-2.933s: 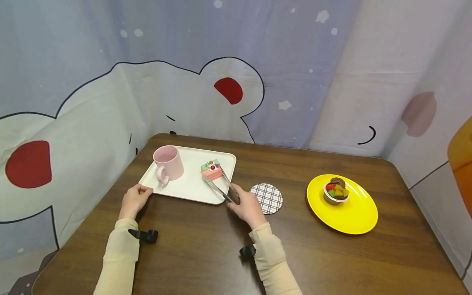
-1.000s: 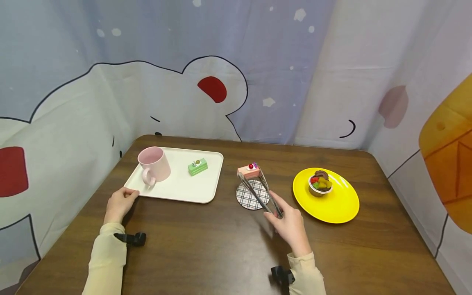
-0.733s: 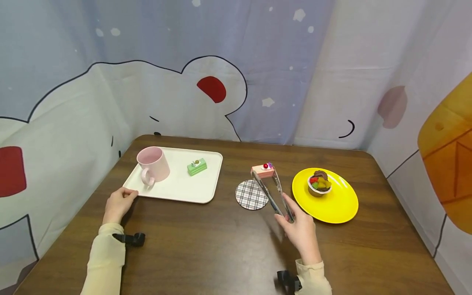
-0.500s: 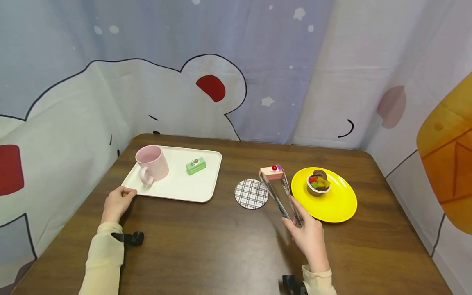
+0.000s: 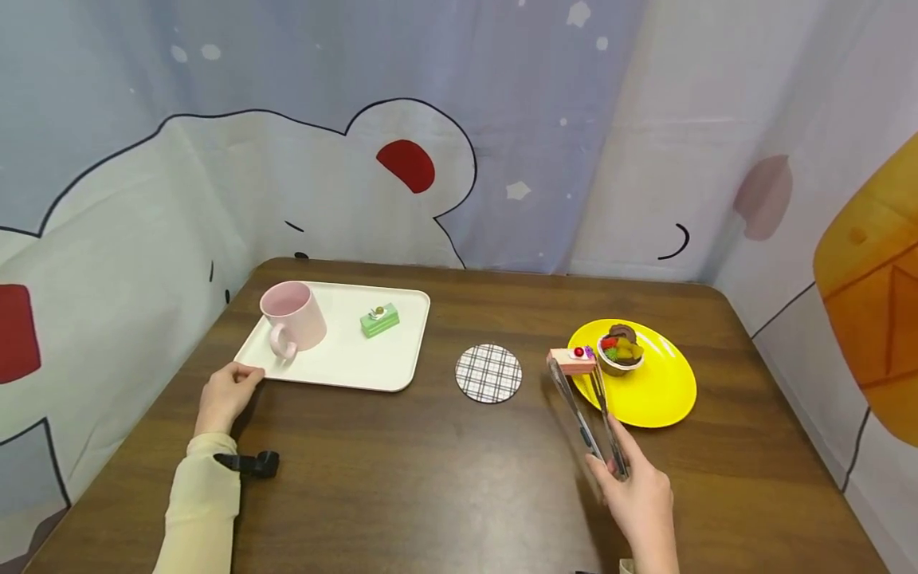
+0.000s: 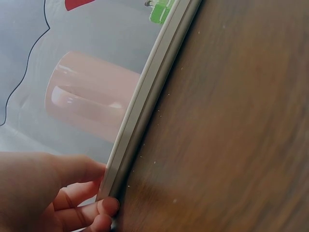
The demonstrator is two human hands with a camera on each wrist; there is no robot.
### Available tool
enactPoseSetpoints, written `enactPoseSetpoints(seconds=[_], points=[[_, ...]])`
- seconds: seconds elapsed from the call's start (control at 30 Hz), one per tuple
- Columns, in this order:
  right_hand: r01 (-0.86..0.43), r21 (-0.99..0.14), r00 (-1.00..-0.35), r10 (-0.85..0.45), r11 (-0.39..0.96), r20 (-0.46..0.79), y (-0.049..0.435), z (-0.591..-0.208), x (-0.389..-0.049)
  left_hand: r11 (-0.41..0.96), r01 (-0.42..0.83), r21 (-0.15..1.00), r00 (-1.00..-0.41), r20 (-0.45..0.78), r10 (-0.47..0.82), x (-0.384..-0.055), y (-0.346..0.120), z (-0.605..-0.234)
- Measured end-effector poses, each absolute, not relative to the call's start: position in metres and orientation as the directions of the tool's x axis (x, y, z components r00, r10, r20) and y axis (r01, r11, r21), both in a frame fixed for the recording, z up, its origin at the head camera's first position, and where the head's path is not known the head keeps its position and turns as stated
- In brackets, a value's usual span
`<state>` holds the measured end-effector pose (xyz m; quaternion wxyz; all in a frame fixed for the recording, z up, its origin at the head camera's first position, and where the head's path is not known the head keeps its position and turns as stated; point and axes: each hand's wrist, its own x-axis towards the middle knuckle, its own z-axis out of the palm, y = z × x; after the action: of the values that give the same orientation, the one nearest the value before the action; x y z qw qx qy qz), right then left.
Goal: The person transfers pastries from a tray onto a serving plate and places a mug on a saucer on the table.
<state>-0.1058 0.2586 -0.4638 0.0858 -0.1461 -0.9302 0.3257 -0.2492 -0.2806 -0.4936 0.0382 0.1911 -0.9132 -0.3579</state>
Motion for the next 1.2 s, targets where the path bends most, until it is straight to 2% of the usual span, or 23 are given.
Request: enactPoseSetpoints(seconds=[0.1,0.27,0.63,0.93,1.2], points=[[0.257,-0.604,-0.93,0.363,0.755,0.058,0.267,-0.465,-0.099,0.669,-0.317,0.672,-0.927,-0.071,-0.367,-0.251,-0.28,-0.493],[0.291,-0.55,-0.938,0.347,0.782,-0.003,0.275,-0.466,-0.089,0.679,-0.327,0.657,-0.925,-0.076,-0.371,-0.248,-0.282,-0.492],[0.377,-0.521,-0.916,0.392,0.766,-0.087,0.29,-0.459,-0.084,0.69,-0.305,0.656,-0.931,-0.051,-0.362,-0.25,-0.281,-0.494],[0.42,-0.473,-0.908,0.355,0.774,-0.225,0.304,-0.448,-0.087,0.685,-0.311,0.659,-0.932,-0.071,-0.355,-0.251,-0.28,-0.492],[0.436,-0.492,-0.898,0.325,0.753,-0.298,0.314,-0.442,-0.085,0.678,-0.329,0.657,-0.927,-0.09,-0.363,-0.25,-0.279,-0.493]])
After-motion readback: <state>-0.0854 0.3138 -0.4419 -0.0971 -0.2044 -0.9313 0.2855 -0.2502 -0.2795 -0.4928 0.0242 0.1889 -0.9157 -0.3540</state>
